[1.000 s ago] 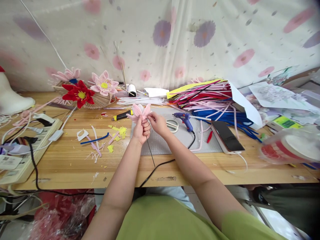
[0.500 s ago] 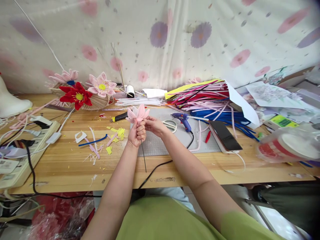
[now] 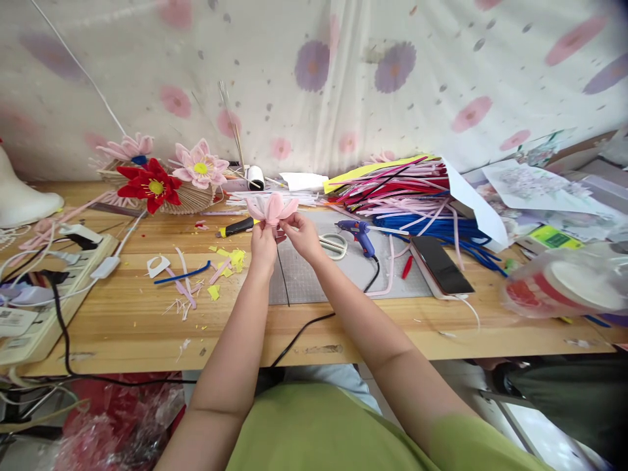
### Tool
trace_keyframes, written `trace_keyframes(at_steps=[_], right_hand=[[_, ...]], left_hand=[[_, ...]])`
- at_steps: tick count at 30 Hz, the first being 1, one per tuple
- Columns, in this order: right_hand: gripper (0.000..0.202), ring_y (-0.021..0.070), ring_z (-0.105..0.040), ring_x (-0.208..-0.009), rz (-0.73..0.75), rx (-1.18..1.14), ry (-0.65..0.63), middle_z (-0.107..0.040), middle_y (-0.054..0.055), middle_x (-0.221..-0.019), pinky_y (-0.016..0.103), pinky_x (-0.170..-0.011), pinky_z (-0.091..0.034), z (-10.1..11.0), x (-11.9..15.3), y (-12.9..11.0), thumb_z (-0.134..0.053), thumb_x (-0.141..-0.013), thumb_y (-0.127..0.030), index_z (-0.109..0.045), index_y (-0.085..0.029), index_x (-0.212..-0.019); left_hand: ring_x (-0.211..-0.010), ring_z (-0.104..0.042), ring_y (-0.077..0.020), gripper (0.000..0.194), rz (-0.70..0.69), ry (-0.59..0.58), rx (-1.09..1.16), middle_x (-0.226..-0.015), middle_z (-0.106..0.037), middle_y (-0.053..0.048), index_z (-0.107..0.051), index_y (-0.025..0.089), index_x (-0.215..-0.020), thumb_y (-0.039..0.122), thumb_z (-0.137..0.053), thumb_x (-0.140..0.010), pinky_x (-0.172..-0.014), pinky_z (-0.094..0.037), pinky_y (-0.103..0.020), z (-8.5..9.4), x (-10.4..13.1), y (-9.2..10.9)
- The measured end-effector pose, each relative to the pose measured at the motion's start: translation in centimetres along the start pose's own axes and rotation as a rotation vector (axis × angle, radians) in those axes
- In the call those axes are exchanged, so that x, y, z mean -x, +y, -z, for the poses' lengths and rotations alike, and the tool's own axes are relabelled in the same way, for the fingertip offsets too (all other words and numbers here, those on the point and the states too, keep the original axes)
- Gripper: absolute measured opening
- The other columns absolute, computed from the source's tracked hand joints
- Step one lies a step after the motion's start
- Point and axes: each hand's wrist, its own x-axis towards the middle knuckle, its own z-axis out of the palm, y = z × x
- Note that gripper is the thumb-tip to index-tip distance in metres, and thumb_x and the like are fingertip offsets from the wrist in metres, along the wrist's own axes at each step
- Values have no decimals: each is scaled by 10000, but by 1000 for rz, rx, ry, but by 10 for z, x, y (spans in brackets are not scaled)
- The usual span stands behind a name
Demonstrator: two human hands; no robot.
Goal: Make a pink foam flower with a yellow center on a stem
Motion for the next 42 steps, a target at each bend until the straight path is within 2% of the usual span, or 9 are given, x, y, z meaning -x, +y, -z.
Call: trace_keyframes(at_steps=[4, 6, 10, 16, 21, 29, 42], right_hand=[[78, 189, -485, -933, 209, 347, 1, -600, 28, -823, 335, -846, -374, 0, 6, -17, -545, -754, -225, -555, -212, -678], [72, 199, -470, -943, 263, 414, -18, -602, 38, -845, 340, -838, -375, 0, 7, -22, -530, -772, -210, -572, -218, -715], [105, 211, -450, -951, 324, 445, -39, -614, 50, -863, 340, -814, -376, 2, 7, -22, -490, -825, -237, -584, -220, -782], [113, 221, -456, -921, 293, 500, 50, -612, 55, -821, 346, -771, -371, 0, 6, -14, -509, -823, -277, -571, -221, -745], [99, 228, -465, -906, 259, 565, 56, -604, 73, -800, 356, -771, -365, -3, 7, -12, -520, -816, -245, -568, -196, -744], [109, 240, -453, -944, 300, 752, 19, -626, 88, -863, 347, -768, -375, -5, 13, -9, -489, -845, -231, -563, -175, -788], [123, 213, -486, -857, 380, 737, 30, -618, 73, -803, 325, -749, -381, 4, 10, 4, -474, -853, -212, -545, -178, -759]], left_hand=[[-474, -457, -62, 121, -16, 8, -11, -580, -461, 55, -467, 197, -761, 263, -568, -764, -422, -317, -159, -2, 4, 3], [-447, -438, -53, 134, 7, 5, 28, -565, -448, 68, -450, 207, -777, 272, -568, -778, -417, -293, -152, -3, 7, 5], [-381, -358, -25, 170, 130, -114, 172, -513, -391, 75, -430, 187, -714, 270, -507, -840, -386, -255, -123, -4, 12, 11], [-316, -220, -8, 258, 334, -256, 339, -460, -271, 87, -430, 152, -639, 235, -445, -883, -305, -149, -103, 2, 8, 14], [-281, -184, -7, 298, 480, -257, 422, -422, -228, 98, -434, 144, -640, 203, -348, -919, -270, -127, -91, 7, 5, 15], [-264, -191, -2, 314, 563, -250, 511, -415, -210, 109, -447, 134, -657, 218, -326, -935, -256, -110, -91, 12, 3, 10], [-312, -228, -6, 291, 619, -257, 592, -459, -220, 93, -427, 127, -671, 182, -321, -936, -260, -108, -85, 16, 3, 13]])
